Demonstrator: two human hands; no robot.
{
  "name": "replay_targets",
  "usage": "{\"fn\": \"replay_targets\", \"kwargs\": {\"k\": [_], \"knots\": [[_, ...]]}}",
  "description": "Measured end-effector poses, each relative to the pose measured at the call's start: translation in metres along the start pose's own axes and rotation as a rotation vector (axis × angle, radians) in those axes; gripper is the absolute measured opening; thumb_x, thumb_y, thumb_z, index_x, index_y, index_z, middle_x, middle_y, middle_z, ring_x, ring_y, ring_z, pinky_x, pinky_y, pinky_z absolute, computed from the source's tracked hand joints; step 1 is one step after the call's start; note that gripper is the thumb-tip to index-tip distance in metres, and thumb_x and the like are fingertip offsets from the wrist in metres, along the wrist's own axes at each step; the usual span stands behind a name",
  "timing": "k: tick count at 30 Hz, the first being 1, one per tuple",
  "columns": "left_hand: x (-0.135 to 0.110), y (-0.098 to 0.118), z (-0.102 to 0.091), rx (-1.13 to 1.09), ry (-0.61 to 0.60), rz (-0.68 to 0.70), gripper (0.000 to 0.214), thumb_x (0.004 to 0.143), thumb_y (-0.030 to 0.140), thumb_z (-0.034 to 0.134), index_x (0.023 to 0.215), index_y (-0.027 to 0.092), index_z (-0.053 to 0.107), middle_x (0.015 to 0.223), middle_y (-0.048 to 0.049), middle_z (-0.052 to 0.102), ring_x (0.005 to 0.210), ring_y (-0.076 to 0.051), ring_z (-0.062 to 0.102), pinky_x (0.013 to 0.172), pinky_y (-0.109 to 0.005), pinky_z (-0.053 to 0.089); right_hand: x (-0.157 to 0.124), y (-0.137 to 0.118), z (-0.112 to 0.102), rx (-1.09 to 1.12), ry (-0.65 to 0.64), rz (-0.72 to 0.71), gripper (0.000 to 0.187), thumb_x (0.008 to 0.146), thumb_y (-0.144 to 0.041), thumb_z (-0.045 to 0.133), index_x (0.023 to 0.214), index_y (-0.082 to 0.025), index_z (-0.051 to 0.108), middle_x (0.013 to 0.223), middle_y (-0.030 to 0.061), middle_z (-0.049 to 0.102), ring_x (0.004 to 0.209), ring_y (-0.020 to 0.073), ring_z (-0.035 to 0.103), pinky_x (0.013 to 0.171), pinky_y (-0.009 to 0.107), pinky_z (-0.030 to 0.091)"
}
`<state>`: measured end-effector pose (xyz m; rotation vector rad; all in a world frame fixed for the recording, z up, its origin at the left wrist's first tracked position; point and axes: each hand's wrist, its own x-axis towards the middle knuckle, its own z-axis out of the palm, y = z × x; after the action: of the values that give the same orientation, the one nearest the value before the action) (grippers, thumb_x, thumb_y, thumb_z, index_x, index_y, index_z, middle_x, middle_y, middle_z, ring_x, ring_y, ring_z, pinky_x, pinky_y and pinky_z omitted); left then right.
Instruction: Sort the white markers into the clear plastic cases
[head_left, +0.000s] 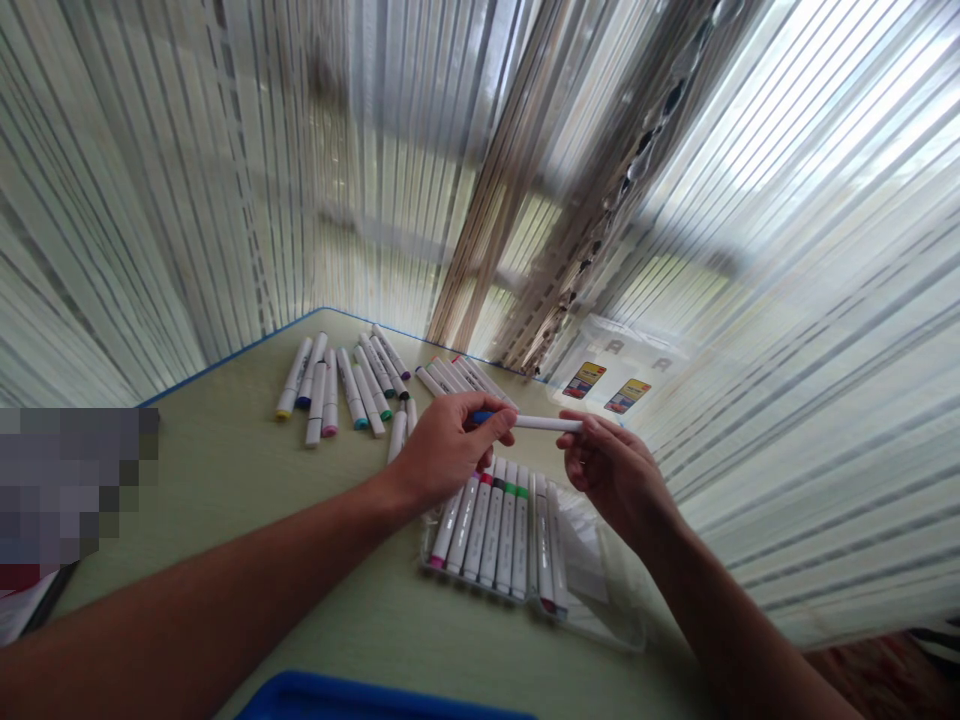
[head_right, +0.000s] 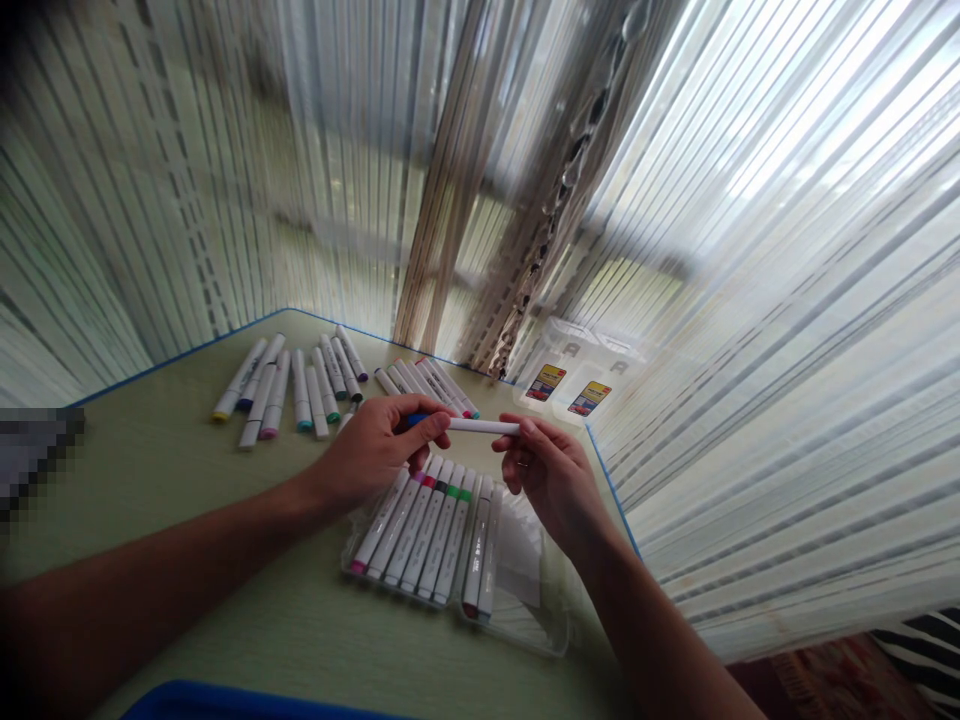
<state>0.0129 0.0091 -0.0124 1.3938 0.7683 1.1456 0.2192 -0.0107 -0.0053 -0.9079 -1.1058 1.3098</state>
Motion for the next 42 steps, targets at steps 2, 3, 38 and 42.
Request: {"fn": "replay_targets", "kwargs": {"k": [2, 3, 38, 42], "knots": [[0.001, 0.0, 0.001, -0.037, -0.003, 0.01, 0.029, 0.084, 0.035, 0.062, 0.101, 0.011, 0.066, 0.077, -0.0044, 0.067, 0.044, -0.006, 0.05, 0.042, -0.019, 0.042, 0.002, 0.001, -0.001, -0.001, 0.027, -0.012, 0.021, 0.081, -0.03, 0.07, 0.094, -0.015, 0.073, 0.073, 0.0055, 0.072, 0.046, 0.0094, 0.057, 0.038, 0.019, 0.043], [0.001, -0.001, 0.001, -0.051, -0.002, 0.015, 0.029, 0.085, 0.034, 0.061, 0.102, 0.011, 0.065, 0.078, -0.0046, 0.067, 0.044, -0.006, 0.05, 0.042, -0.019, 0.042, 0.003, 0.001, -0.001, -0.004, 0.039, -0.019, 0.021, 0.081, -0.031, 0.07, 0.094, -0.015, 0.072, 0.073, 0.0056, 0.072, 0.046, 0.0095, 0.057, 0.038, 0.018, 0.043], [-0.006, 0.001, 0.002, 0.174, -0.069, -0.025, 0.025, 0.081, 0.034, 0.064, 0.089, 0.011, 0.071, 0.07, -0.0043, 0.068, 0.049, -0.008, 0.053, 0.047, -0.018, 0.044, -0.003, 0.01, 0.002, -0.176, -0.043, -0.01, 0.016, 0.077, -0.03, 0.076, 0.076, -0.014, 0.07, 0.066, 0.0054, 0.072, 0.046, 0.0101, 0.061, 0.041, 0.018, 0.045], [-0.009, 0.002, 0.003, 0.262, -0.096, -0.007, 0.027, 0.079, 0.036, 0.066, 0.088, 0.011, 0.073, 0.072, -0.006, 0.07, 0.055, -0.011, 0.058, 0.049, -0.019, 0.045, -0.007, 0.011, 0.004, -0.257, -0.093, -0.004, 0.016, 0.076, -0.028, 0.077, 0.079, -0.014, 0.071, 0.065, 0.0046, 0.072, 0.05, 0.0116, 0.062, 0.045, 0.02, 0.047]]}}
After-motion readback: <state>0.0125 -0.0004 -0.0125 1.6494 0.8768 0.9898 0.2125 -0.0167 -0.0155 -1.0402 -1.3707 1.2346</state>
